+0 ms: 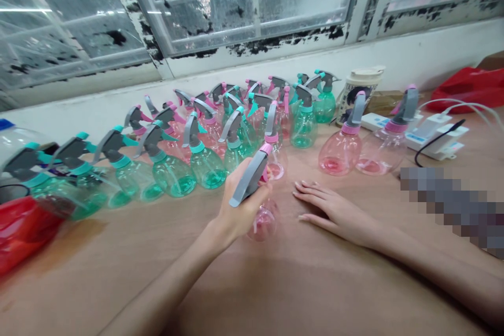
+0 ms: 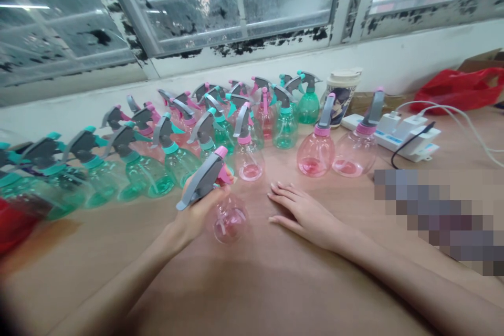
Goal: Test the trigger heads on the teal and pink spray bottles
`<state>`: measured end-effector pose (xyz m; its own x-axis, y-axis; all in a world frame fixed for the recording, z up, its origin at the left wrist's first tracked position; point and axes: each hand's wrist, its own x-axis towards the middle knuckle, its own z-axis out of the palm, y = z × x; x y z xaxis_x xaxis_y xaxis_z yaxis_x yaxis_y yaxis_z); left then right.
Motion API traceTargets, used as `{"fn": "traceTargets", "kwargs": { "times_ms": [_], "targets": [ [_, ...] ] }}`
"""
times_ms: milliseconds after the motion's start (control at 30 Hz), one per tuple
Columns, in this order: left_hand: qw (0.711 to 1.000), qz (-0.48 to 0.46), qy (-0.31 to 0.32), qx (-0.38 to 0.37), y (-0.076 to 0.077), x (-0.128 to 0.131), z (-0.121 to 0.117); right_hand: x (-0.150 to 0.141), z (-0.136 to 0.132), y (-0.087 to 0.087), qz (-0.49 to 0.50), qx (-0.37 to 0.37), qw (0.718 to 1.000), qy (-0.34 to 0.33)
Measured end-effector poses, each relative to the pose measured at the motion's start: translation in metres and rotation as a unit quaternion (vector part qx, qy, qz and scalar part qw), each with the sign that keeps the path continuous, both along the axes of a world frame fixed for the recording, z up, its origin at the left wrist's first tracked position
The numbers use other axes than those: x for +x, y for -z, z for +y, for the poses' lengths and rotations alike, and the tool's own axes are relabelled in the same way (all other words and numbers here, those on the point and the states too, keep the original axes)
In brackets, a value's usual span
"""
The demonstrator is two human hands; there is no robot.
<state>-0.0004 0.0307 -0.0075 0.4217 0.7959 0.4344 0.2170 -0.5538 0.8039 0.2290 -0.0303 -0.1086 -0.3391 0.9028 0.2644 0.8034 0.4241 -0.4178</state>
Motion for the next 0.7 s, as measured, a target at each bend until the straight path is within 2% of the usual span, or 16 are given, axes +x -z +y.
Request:
{"fn": "traceTargets", "kwargs": {
  "times_ms": [167, 700],
  "targets": [
    [0.999, 0.012, -0.03, 0.032, 0.0024, -0.0001, -0.0033, -0.0006, -0.0002, -0.0013, -0.015, -0.008, 1.0, 0.003],
    [0.997, 0.013, -0.064, 0.031, 0.0037, 0.0015, -0.005, -0.0011, 0.0018, -0.0008, 0.006, 0.011, 1.0, -0.007]
  ]
}}
